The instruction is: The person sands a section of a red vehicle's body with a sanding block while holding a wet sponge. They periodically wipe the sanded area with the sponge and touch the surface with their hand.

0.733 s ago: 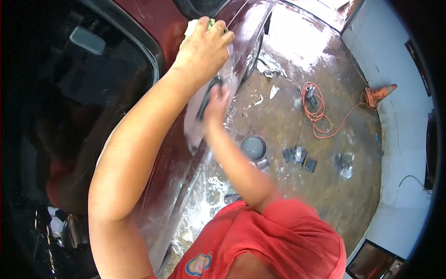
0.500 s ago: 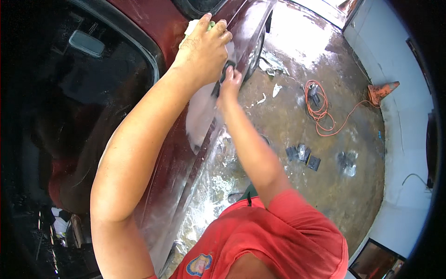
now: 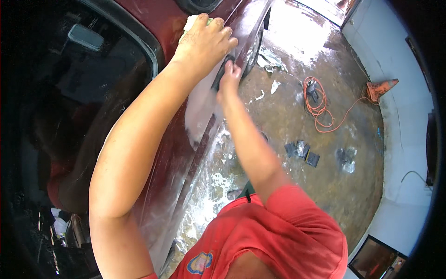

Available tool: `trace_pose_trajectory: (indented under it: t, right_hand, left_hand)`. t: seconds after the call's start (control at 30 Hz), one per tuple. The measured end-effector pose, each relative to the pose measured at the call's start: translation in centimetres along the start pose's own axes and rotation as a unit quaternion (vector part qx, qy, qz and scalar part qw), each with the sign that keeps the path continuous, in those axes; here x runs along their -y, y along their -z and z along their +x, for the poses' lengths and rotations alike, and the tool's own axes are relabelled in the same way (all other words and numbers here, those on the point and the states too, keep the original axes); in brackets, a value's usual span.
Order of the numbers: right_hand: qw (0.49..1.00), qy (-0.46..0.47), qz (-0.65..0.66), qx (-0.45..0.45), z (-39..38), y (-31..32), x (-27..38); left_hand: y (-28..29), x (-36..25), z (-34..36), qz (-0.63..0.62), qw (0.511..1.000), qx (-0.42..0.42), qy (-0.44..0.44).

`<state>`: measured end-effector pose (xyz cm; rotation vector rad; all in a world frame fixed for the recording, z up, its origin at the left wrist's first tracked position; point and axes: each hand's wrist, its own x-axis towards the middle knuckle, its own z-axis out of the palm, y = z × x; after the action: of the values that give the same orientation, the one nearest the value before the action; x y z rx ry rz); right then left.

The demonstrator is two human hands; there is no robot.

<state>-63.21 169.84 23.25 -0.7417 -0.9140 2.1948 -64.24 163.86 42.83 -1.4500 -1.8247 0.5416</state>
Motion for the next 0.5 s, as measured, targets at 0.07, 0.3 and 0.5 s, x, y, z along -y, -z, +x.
trace_pose_trajectory:
  t: [0.07,0.3,0.5]
  right_hand:
    - [0.994,0.073,-0.076,0.009,-6.6,-0.1,-3.1]
    - [0.983,0.130,-0.125,-0.020,1.5,1.7,-2.3]
    - [0.981,0.121,-0.149,0.026,-9.5,1.9,-7.3]
  left_hand:
    - [-0.7,0.2,-0.9,-0.005,1.000,0.024,-0.005]
    - [0.5,0.1,0.3,0.006,1.000,0.001,-0.014]
    - [-0.8,0.1,-1.2,-0.008,0.999,0.050,-0.010]
